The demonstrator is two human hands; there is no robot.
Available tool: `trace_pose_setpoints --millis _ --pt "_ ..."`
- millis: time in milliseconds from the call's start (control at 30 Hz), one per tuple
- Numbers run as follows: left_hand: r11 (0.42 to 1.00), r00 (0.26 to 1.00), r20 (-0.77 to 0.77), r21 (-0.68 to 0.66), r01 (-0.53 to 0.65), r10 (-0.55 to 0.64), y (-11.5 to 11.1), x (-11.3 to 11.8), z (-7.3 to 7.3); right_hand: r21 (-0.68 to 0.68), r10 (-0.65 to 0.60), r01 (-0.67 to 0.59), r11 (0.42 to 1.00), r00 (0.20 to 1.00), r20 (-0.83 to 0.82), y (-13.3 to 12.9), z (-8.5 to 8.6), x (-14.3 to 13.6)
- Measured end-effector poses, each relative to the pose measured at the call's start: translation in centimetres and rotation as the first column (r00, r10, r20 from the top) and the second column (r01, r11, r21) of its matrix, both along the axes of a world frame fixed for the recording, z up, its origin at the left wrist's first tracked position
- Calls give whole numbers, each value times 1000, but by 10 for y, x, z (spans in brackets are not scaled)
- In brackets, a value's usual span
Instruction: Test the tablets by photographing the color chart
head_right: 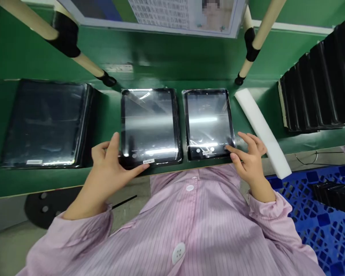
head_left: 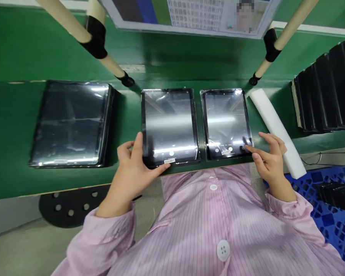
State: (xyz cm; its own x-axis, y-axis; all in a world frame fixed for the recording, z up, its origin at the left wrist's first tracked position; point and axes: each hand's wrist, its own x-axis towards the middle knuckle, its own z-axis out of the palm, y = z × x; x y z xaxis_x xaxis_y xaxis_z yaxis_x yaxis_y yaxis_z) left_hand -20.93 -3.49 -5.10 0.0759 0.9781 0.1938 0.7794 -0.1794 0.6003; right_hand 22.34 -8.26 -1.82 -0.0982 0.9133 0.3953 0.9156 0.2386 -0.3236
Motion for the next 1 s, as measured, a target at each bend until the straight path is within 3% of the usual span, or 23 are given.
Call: trace_pose_setpoints --millis 100,200,267,333,433,500,667,800,867,1000 --pt "977 991 79 -195 -91 108 11 -22 -13 -50 13 -13 999 1000 -11 0 -5 2" --pt "928 931 258 -335 -163 256 18 -27 -12 -6 -32 32 999 999 -27 1 -3 2" --pt "908 803 481 -383 -168 352 24 -23 -4 40 -66 68 997 996 -51 4 2 0" --pt "898 608 675 -410 -161 418 33 -13 9 65 -73 78 995 995 -75 8 7 -5" --pt "859 372 779 -496 -126 505 47 4 30 78 -7 14 997 996 -90 21 14 -21" --pt "834 282 790 -547 -76 544 53 15 42 61 79 -74 995 993 -82 34 18 -37" --pt "875 224 854 -483 10 469 40 32 65 -87 265 -272 958 961 -82 69 33 -83" --pt "933 200 920 -355 58 337 18 38 81 -100 315 -369 924 884 -345 80 42 -108" --pt "958 187 947 -278 70 261 11 43 91 14 324 -377 926 775 -542 78 47 -116" --pt "989 196 974 -130 77 112 12 56 106 189 299 -267 945 472 -829 81 64 -132"
